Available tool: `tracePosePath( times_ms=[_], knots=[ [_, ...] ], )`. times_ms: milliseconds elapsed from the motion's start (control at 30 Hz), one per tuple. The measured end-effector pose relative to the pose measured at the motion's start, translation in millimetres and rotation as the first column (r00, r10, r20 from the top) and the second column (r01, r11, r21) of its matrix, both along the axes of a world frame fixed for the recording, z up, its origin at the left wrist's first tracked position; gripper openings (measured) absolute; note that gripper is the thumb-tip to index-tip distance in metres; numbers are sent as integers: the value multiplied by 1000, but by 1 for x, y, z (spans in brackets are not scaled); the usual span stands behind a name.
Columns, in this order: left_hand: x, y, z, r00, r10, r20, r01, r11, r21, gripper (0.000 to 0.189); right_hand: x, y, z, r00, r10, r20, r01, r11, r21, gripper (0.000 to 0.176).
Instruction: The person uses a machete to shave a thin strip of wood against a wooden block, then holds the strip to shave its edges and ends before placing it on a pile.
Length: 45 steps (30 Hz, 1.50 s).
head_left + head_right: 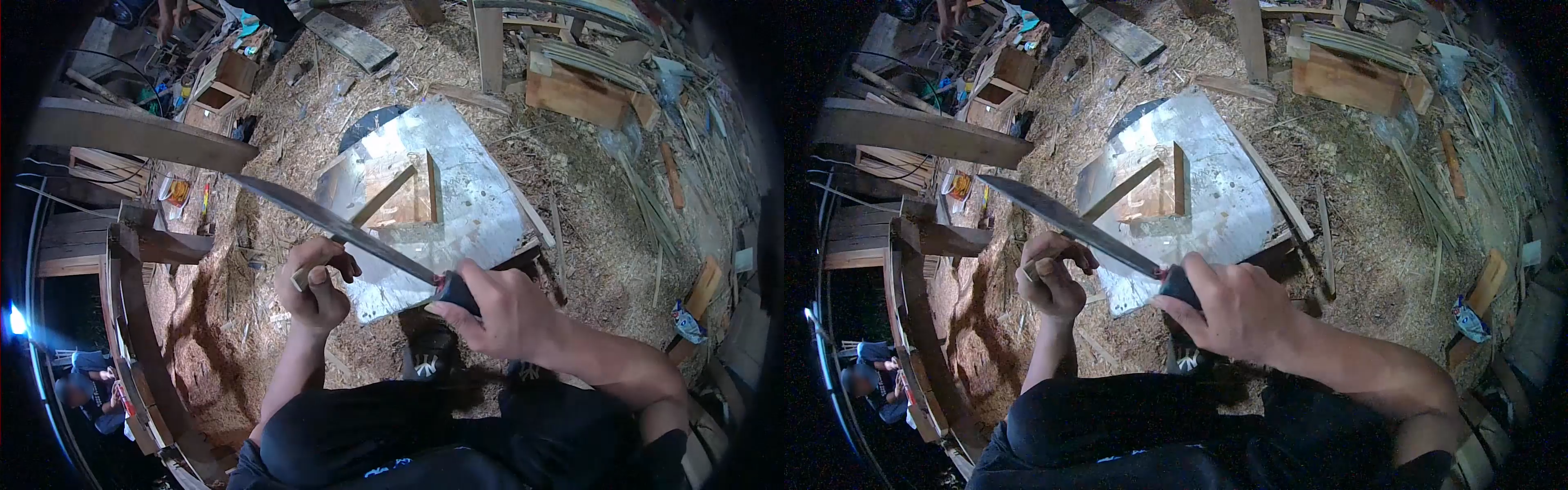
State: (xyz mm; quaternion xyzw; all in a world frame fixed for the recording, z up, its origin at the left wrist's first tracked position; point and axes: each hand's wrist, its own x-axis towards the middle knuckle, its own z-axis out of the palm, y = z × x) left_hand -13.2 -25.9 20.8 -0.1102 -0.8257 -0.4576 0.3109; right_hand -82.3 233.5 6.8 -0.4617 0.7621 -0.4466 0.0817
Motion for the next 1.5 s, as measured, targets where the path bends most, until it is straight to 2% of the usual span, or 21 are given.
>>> tracePosePath(
  times_ms=[67, 100, 200, 233, 333, 400, 467, 533, 600, 667, 767, 800, 867, 900, 967, 1067, 1133, 1200, 1300, 1400, 1500],
  knots=[
    [6, -4, -1, 993, 49, 109, -40, 996, -84, 50, 0, 0, -22, 990, -44, 131, 40, 999, 33, 41],
    [4, 4, 0, 991, 127, 42, -122, 987, -106, 49, -5, -2, -28, 981, -123, 151, 120, 992, 33, 40],
    [5, 2, 4, 987, 122, 105, -118, 992, -47, 46, -14, 4, -22, 979, -166, 114, 154, 982, 109, 40],
    [5, 2, 4, 987, 121, 107, -116, 992, -49, 46, -13, 3, -13, 965, -125, 232, 97, 987, 128, 40],
    [2, 3, 2, 992, 114, 47, -104, 979, -172, 43, 1, 1, -4, 998, -39, 49, 40, 999, -14, 40],
    [4, 3, 1, 998, 66, 9, -63, 973, -222, 43, 1, 1, -16, 994, -29, 106, 31, 999, -19, 41],
    [5, 2, 2, 998, 59, 17, -55, 980, -194, 44, -15, 5, -32, 955, -184, 234, 141, 972, 188, 41],
    [4, 1, 0, 999, 42, -1, -42, 985, -168, 43, -21, 8, -27, 972, -208, 108, 188, 968, 168, 40],
    [2, 0, 4, 999, 32, 19, -28, 983, -181, 43, -13, 6, -15, 958, -111, 263, 91, 992, 88, 39],
    [2, -1, 4, 999, 28, 33, -21, 982, -189, 43, -7, 6, -7, 971, -67, 230, 52, 996, 68, 36],
    [4, 0, 2, 999, 44, -14, -46, 966, -255, 42, -10, 8, -25, 959, -173, 226, 147, 981, 128, 37],
    [5, 0, 2, 998, 57, 5, -54, 972, -229, 42, -21, 6, -19, 906, -252, 341, 167, 951, 260, 39],
    [3, 1, 3, 998, 66, 17, -61, 976, -207, 42, -24, 9, -26, 965, -237, 111, 213, 957, 199, 39],
    [2, 3, 5, 999, 53, 4, -50, 974, -221, 42, -22, 8, -20, 965, -236, 114, 211, 957, 197, 39],
    [1, 2, 5, 999, 39, -8, -39, 972, -232, 41, -12, 8, -2, 936, -120, 331, 58, 980, 192, 40],
    [4, -2, 3, 999, 19, -32, -28, 955, -295, 41, -8, 10, -9, 947, -113, 300, 73, 987, 141, 41],
    [5, -2, 2, 1000, 22, -14, -25, 967, -254, 41, -20, 8, -18, 905, -312, 289, 218, 924, 314, 42],
    [5, -3, 2, 1000, 13, -3, -14, 968, -252, 42, -26, 11, -27, 932, -306, 193, 237, 920, 313, 42],
    [6, -3, 2, 1000, 17, 15, -13, 967, -256, 42, -23, 11, -20, 910, -308, 276, 227, 930, 290, 41],
    [3, -3, 0, 1000, 8, -2, -8, 973, -230, 43, -16, 16, -13, 945, -270, 186, 216, 939, 268, 42],
    [5, -4, -4, 1000, 7, -12, -9, 981, -194, 43, -13, 18, -21, 900, -248, 358, 158, 952, 262, 43]
  ],
)
